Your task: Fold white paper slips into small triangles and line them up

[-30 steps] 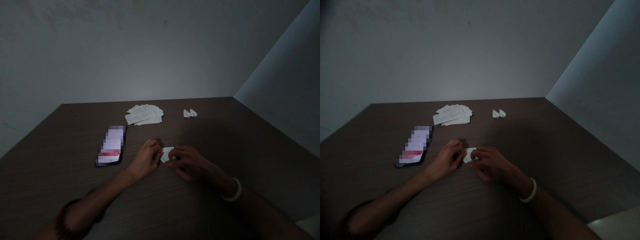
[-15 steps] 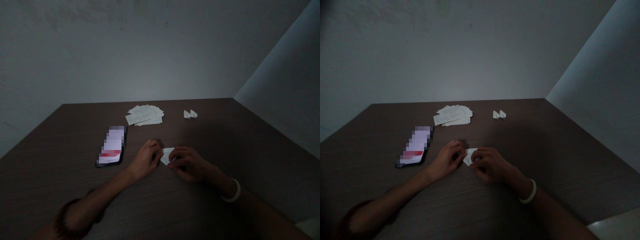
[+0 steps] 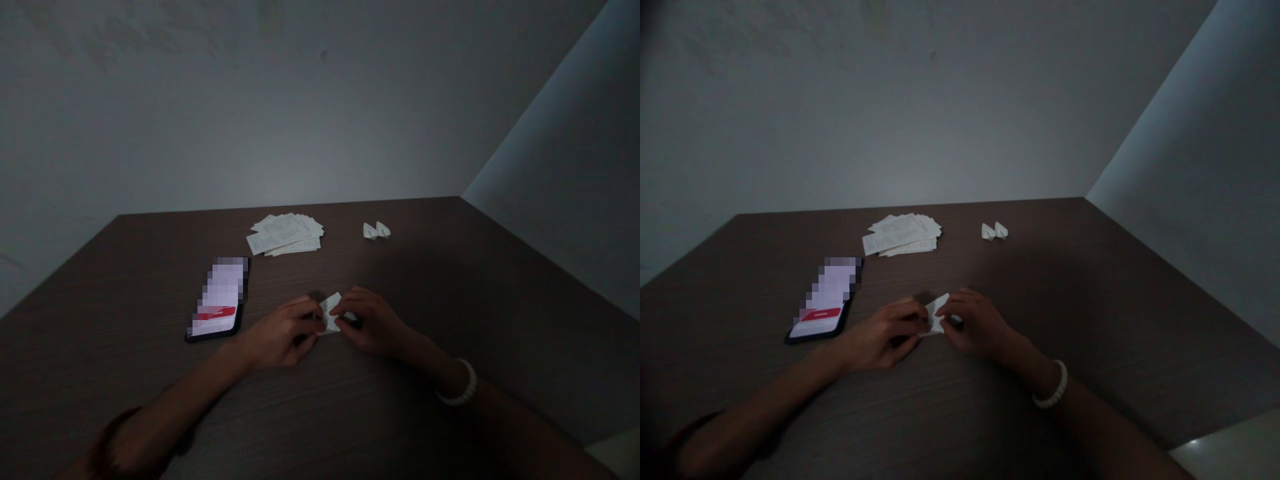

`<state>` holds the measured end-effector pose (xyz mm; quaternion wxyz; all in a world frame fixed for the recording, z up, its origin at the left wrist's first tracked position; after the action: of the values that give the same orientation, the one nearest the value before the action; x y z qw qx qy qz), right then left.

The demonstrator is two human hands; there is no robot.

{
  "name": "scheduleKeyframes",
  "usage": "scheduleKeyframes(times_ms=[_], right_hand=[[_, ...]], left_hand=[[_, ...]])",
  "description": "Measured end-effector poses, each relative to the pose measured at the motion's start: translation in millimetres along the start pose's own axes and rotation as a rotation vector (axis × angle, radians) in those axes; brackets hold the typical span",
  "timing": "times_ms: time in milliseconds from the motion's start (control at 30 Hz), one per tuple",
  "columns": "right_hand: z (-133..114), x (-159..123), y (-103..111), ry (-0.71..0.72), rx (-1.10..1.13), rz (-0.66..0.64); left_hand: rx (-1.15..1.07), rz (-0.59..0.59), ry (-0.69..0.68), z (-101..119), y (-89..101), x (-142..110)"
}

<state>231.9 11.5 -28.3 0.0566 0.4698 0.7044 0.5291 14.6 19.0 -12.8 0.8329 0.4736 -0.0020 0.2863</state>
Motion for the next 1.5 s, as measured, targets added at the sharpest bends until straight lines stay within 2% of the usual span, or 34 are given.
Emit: scheduleKeyframes(times_ms=[367, 967, 1267, 1367, 1500], right_hand=[[0.4, -0.9, 0.2, 0.019, 0.046, -0.020], [1.0, -2.2, -1.8, -0.003, 0.055, 0.000], [-0.1, -2.1, 2.5, -0.053, -0.092, -0.046], [-0.3, -3.6, 3.8, -0.065, -0.158, -0.076], [0.0, -4.6, 4.1, -0.081, -0.211, -0.120]], left_hand=[[-0.030, 0.025, -0.012, -2.3, 4.0, -1.0], [-0.050, -0.025, 0.017, -1.2, 7.5, 1.0], [-0.090, -0.018, 0.021, -0.9, 9.2, 1.7], [-0.113, 0.030, 0.071, -1.2, 7.7, 4.2], [-0.124, 0.109, 0.222, -2.1, 1.2, 9.0]])
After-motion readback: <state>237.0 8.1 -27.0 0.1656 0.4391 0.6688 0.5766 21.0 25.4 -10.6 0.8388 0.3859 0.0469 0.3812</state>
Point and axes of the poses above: each hand's wrist, its own x-axis towards the middle knuckle, its own y-axis out of the back of the hand, z = x × y, the point moved 1 cm from there along x, towards the middle knuckle, and after that the axes turned 5 degrees about -x, right-handed, at the moved point
